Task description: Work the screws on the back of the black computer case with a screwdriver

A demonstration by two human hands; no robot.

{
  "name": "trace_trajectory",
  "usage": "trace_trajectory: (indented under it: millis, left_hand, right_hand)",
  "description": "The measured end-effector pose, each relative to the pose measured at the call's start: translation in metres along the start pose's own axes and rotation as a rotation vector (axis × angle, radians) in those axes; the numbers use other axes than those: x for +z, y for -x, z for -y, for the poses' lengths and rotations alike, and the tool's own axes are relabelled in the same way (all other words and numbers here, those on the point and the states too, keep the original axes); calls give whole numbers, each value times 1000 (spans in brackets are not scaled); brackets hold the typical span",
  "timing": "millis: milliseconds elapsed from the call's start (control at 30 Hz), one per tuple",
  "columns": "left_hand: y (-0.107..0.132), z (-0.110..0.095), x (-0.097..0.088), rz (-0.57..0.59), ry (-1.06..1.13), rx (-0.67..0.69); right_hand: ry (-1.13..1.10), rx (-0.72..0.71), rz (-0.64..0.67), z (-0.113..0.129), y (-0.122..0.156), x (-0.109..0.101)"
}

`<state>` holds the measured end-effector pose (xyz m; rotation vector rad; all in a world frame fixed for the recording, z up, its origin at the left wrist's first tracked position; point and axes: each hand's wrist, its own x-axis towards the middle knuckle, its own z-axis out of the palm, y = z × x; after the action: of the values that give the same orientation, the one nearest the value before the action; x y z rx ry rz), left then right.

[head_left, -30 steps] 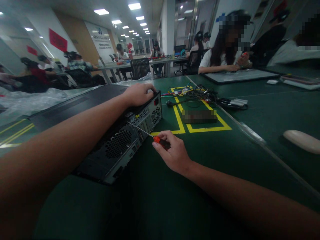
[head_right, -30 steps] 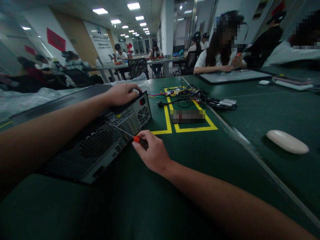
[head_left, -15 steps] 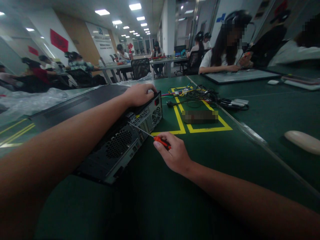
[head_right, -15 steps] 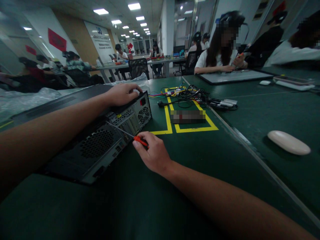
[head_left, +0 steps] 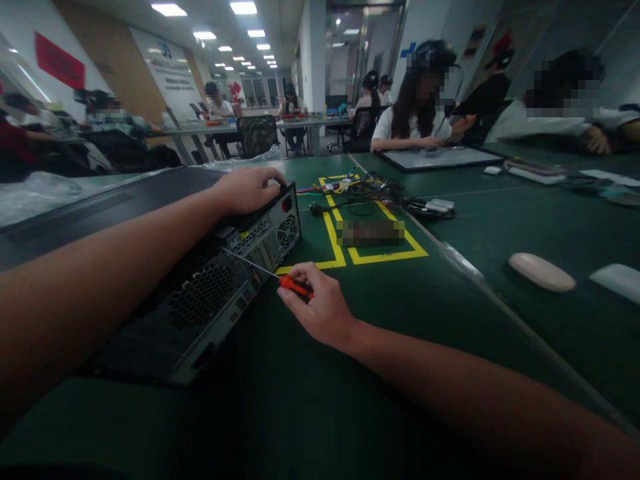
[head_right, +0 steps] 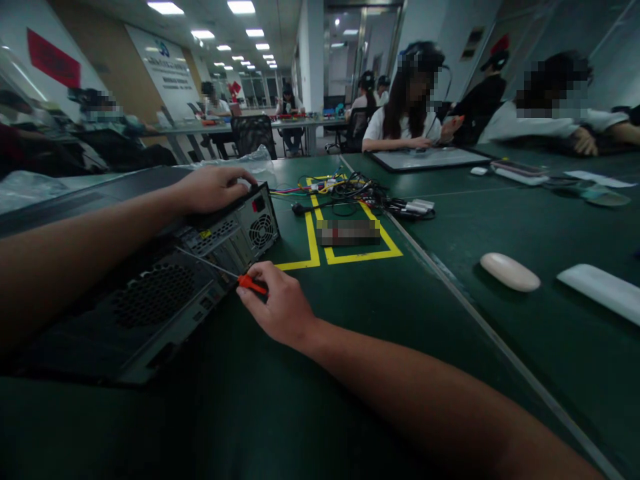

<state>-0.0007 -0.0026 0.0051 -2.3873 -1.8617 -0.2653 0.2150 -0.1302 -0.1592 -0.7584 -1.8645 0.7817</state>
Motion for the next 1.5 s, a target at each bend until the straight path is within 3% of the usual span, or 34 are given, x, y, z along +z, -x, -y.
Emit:
trace_trajectory:
  millis: [1500]
  left_hand:
    - [1, -3, 0, 20, -76, -4]
  right_hand:
    - [23, -40, -13, 2, 1, -2]
